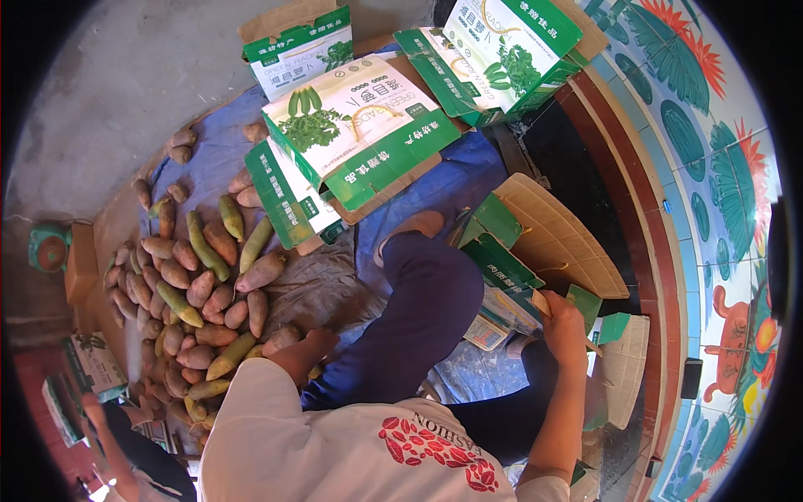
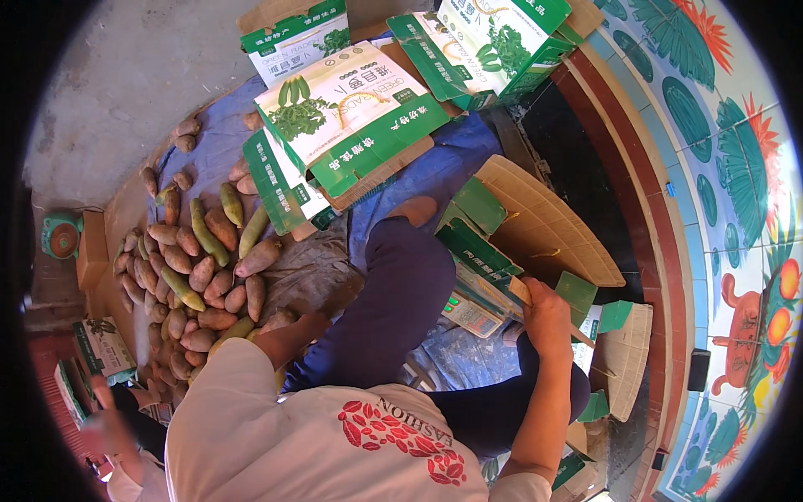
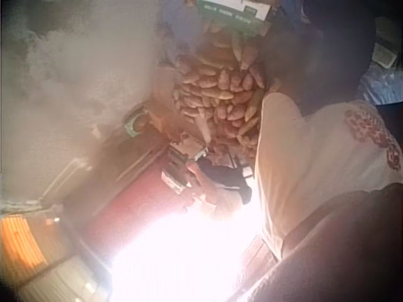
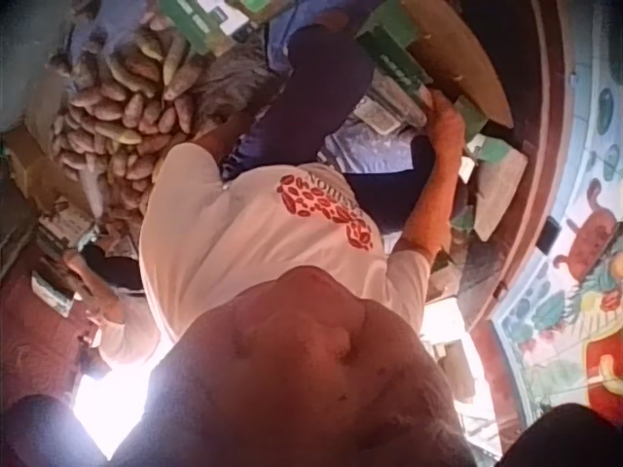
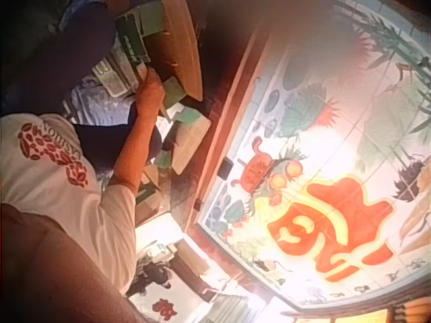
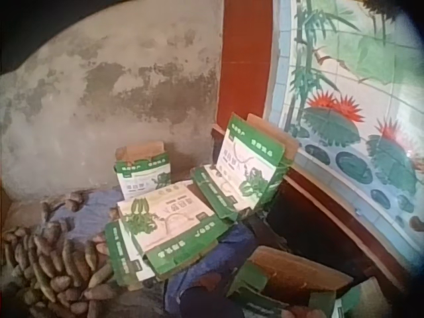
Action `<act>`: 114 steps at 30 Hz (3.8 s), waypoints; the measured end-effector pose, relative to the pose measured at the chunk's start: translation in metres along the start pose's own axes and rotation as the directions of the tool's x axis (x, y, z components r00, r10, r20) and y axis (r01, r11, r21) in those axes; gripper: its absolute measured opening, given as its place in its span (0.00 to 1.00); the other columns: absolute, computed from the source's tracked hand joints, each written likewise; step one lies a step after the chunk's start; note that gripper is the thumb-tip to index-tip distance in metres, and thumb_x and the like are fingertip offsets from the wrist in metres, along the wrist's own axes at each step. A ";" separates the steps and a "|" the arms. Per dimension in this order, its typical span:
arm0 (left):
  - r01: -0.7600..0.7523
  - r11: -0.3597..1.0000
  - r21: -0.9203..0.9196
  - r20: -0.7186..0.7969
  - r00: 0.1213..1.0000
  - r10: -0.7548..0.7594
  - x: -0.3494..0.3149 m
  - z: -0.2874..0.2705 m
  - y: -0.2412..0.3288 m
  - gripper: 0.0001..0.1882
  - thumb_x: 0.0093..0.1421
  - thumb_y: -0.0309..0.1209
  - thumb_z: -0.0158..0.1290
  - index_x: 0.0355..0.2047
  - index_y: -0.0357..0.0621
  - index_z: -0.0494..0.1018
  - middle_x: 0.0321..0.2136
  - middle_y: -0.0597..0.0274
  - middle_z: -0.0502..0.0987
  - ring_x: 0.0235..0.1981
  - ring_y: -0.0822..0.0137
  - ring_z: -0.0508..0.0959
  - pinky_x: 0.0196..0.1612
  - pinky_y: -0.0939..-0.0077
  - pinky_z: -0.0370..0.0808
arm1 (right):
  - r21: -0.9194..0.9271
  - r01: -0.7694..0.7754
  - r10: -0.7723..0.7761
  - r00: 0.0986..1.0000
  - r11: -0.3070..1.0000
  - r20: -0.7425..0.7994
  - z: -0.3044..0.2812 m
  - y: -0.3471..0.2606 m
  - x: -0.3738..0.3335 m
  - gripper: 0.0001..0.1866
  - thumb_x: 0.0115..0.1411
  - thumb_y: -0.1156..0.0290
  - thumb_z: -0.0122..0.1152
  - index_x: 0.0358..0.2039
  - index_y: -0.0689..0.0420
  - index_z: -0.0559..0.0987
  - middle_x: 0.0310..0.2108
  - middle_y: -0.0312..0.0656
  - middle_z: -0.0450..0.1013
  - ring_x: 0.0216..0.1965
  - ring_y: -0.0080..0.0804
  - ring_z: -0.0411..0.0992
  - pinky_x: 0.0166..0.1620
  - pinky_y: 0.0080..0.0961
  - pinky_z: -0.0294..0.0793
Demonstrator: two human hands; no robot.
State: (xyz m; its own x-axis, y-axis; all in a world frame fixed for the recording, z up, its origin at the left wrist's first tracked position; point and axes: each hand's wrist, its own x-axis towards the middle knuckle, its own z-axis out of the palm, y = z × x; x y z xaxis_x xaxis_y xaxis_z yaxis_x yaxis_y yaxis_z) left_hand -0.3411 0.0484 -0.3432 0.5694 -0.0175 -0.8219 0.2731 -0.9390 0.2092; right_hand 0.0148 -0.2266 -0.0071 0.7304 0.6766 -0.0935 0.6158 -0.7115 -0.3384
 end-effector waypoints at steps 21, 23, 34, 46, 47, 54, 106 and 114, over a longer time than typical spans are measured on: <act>0.091 0.876 -0.473 -0.657 0.626 -0.420 -0.120 -0.176 -0.022 0.33 0.39 0.28 0.66 0.45 0.50 0.63 0.42 0.50 0.64 0.48 0.47 0.69 0.47 0.58 0.71 | -0.021 0.118 -0.118 0.993 0.993 -0.014 0.008 0.000 -0.003 0.09 0.51 0.76 0.57 0.35 0.56 0.76 0.31 0.49 0.74 0.36 0.49 0.73 0.39 0.40 0.72; -0.041 0.906 -0.422 -0.851 0.363 -0.380 -0.137 -0.208 -0.011 0.30 0.38 0.26 0.66 0.43 0.46 0.64 0.40 0.50 0.65 0.46 0.47 0.69 0.45 0.59 0.71 | -0.038 0.125 -0.125 0.992 0.991 -0.001 0.008 0.000 -0.005 0.08 0.52 0.75 0.56 0.34 0.56 0.76 0.30 0.49 0.74 0.35 0.49 0.74 0.39 0.41 0.73; -0.453 0.874 -0.175 -0.951 -0.152 -0.270 -0.205 -0.362 0.083 0.28 0.41 0.23 0.65 0.43 0.40 0.67 0.38 0.55 0.68 0.42 0.57 0.70 0.46 0.69 0.69 | -0.074 0.157 -0.160 0.987 0.985 -0.033 0.015 0.005 -0.006 0.06 0.53 0.72 0.55 0.32 0.57 0.76 0.29 0.47 0.75 0.35 0.47 0.75 0.38 0.40 0.74; -0.684 0.729 0.021 -0.960 0.190 0.206 -0.133 -0.414 0.194 0.28 0.40 0.30 0.66 0.43 0.46 0.69 0.38 0.54 0.69 0.40 0.55 0.73 0.44 0.67 0.70 | -0.127 0.174 -0.177 0.984 0.977 -0.015 0.020 0.007 -0.007 0.08 0.55 0.70 0.53 0.34 0.55 0.78 0.29 0.47 0.76 0.34 0.44 0.76 0.37 0.38 0.75; -0.667 0.744 0.040 -0.941 0.226 0.254 -0.123 -0.414 0.198 0.28 0.40 0.31 0.66 0.43 0.46 0.70 0.37 0.54 0.69 0.40 0.54 0.73 0.44 0.67 0.71 | -0.132 0.178 -0.180 0.984 0.975 0.001 0.020 0.005 -0.007 0.08 0.56 0.70 0.52 0.34 0.54 0.78 0.29 0.47 0.76 0.34 0.44 0.76 0.37 0.38 0.75; -0.514 0.855 -0.062 -0.842 0.487 0.231 -0.078 -0.431 0.238 0.27 0.40 0.34 0.67 0.42 0.44 0.71 0.39 0.55 0.72 0.42 0.55 0.74 0.46 0.67 0.70 | -0.091 0.118 -0.115 0.993 0.989 0.030 0.018 0.002 -0.006 0.08 0.55 0.71 0.53 0.34 0.54 0.79 0.30 0.47 0.76 0.35 0.46 0.75 0.39 0.39 0.74; 0.421 0.737 -0.528 -0.143 0.812 -0.566 -0.072 -0.002 -0.103 0.16 0.50 0.43 0.54 0.34 0.48 0.79 0.33 0.52 0.80 0.39 0.54 0.79 0.46 0.64 0.74 | 0.250 0.261 -0.180 0.935 0.933 -0.305 -0.018 -0.015 -0.009 0.10 0.53 0.68 0.63 0.31 0.62 0.77 0.27 0.46 0.74 0.28 0.43 0.74 0.33 0.33 0.71; 0.520 0.599 -0.609 0.007 0.758 -0.652 -0.083 0.055 -0.117 0.27 0.46 0.42 0.58 0.49 0.51 0.72 0.46 0.51 0.75 0.50 0.54 0.74 0.52 0.62 0.70 | 0.256 0.234 -0.189 0.964 0.938 -0.187 -0.010 -0.018 -0.005 0.14 0.50 0.69 0.66 0.35 0.63 0.77 0.27 0.47 0.74 0.27 0.38 0.73 0.33 0.30 0.72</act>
State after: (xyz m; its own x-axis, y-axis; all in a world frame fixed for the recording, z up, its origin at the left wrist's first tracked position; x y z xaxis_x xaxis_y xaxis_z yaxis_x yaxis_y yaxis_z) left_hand -0.4627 0.1405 -0.3282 0.2483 0.5964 -0.7633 0.9320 -0.3619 0.0205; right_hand 0.0027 -0.2194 0.0084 0.6429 0.7513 0.1492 0.6728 -0.4609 -0.5787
